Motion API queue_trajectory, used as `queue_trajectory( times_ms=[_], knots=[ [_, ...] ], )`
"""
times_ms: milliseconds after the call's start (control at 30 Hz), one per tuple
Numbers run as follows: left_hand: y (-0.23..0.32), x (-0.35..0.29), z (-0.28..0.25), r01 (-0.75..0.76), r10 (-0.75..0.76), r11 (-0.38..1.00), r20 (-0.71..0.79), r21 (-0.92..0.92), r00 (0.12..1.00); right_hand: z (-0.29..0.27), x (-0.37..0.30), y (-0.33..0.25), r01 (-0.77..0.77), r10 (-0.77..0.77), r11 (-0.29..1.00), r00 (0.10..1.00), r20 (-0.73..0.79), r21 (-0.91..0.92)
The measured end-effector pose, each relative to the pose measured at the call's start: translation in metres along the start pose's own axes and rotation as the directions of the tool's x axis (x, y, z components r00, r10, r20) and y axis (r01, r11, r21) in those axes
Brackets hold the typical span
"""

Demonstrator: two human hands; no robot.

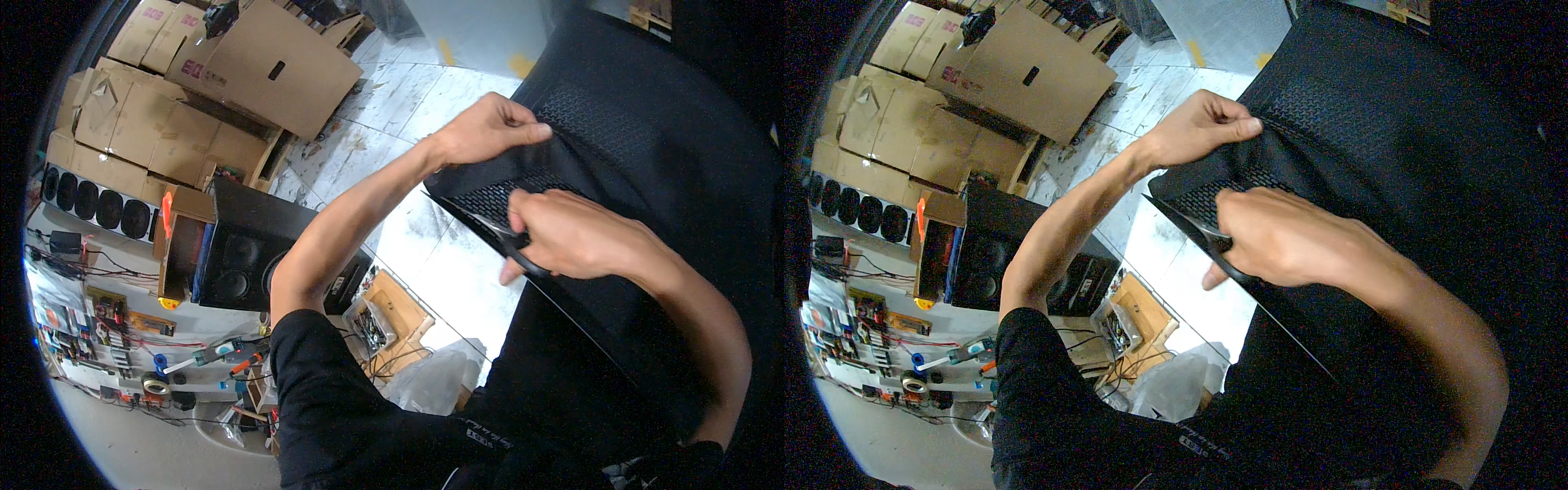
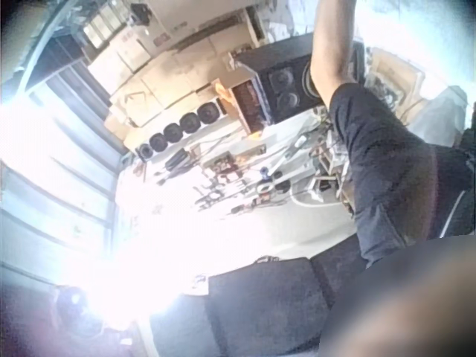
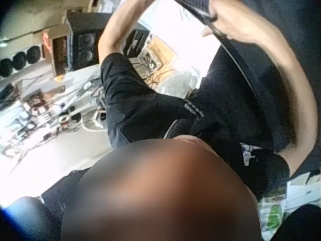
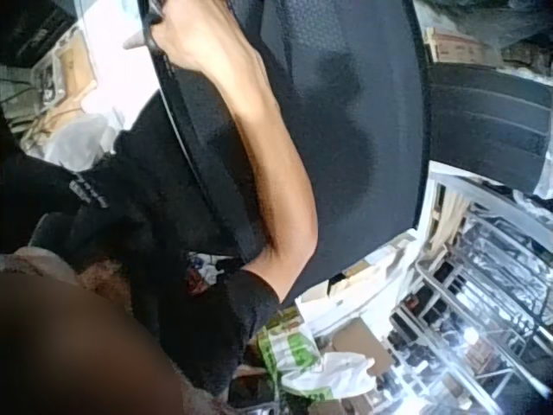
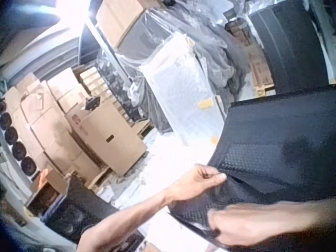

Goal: The person uses a pair of scissors to cut a large piece of black textured fabric. They hold the fabric with one hand and cut along the edge with the other, trimming the material in a workshop setting.

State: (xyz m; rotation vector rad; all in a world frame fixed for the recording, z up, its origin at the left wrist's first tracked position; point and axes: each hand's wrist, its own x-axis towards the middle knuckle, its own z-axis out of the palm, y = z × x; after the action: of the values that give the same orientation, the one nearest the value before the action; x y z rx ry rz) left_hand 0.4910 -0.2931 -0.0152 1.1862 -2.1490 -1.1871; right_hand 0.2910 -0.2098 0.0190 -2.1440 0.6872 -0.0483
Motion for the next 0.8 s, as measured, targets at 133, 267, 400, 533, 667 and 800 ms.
queue_trajectory(
  times_ms=[133,267,400,533,667,800],
  knots=[
    [0.004,-0.004,-0.019,0.034,-0.031,0.999,-0.080,0.042,0.996,-0.006,-0.041,0.001,-0.107,0.101,0.989,0.993,-0.067,-0.099],
    [-0.012,-0.004,-0.037,0.148,-0.119,0.980,-0.200,0.134,0.973,-0.009,-0.077,0.004,-0.266,0.255,0.950,0.963,-0.089,-0.164],
    [-0.031,0.003,-0.065,0.188,-0.151,0.981,-0.450,0.039,0.880,-0.012,-0.138,0.024,-0.257,0.236,0.962,0.952,-0.196,-0.091],
    [-0.107,-0.056,-0.122,0.037,-0.307,0.930,-0.719,-0.365,0.624,-0.013,-0.184,0.023,-0.343,0.359,0.933,0.856,-0.371,0.111],
    [-0.174,-0.114,-0.138,0.228,-0.532,0.843,-0.700,-0.486,0.476,-0.006,-0.285,0.026,-0.432,0.479,0.860,0.500,-0.721,0.272],
    [-0.295,-0.177,-0.043,0.424,-0.909,0.415,-0.347,-0.805,0.231,0.013,-0.366,0.005,-0.530,0.545,0.733,0.082,-0.834,0.426]
  ],
)
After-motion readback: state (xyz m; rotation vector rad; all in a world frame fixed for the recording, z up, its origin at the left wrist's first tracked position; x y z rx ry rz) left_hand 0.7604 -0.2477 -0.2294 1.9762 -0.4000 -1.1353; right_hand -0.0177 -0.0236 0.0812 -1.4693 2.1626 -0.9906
